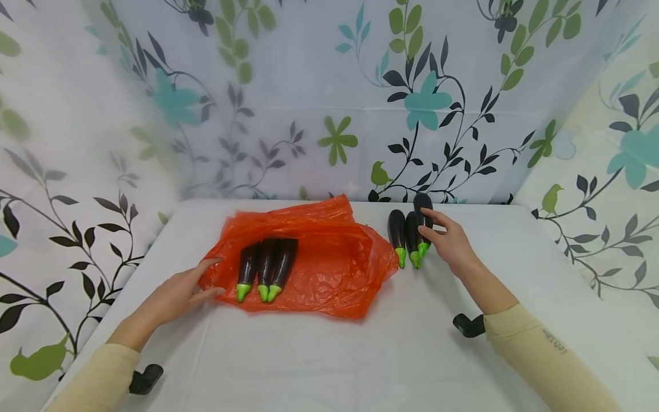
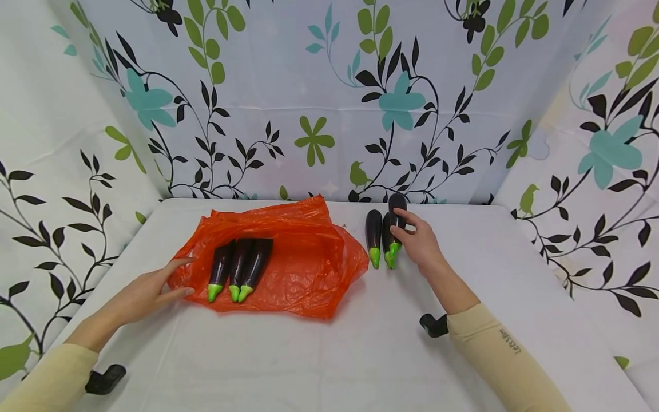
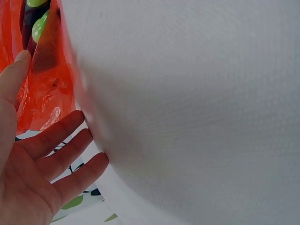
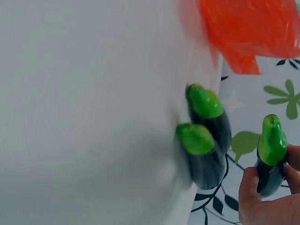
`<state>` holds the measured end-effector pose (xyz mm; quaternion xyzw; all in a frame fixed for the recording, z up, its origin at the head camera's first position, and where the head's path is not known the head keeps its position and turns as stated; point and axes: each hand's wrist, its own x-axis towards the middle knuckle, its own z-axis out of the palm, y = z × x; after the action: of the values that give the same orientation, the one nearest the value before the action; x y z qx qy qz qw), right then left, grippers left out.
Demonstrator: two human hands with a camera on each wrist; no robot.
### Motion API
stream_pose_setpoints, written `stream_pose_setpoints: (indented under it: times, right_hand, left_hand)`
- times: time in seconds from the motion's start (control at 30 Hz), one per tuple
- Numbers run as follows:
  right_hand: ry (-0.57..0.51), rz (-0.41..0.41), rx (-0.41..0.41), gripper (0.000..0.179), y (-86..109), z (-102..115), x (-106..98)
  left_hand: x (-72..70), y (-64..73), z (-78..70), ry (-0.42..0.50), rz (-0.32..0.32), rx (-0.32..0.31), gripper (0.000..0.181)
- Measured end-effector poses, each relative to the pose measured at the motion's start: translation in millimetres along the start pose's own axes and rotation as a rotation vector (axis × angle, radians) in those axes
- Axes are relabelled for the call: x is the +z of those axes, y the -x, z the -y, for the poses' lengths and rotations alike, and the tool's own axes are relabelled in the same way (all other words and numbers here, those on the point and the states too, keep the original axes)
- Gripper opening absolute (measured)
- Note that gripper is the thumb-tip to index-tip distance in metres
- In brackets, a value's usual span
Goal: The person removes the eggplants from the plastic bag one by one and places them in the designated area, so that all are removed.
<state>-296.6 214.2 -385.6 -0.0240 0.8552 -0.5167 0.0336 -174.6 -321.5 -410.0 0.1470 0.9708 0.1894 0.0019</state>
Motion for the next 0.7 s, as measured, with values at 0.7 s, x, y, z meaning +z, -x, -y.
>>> stream_pose_setpoints:
  times: [0.7]
  right_hand:
    - [0.155,0.042,0.105,0.055,-18.5,-30.5,-10.8]
  left_hand:
    - [0.4,-0.7,0.7,-0.005,-0.007,0.0,0.07]
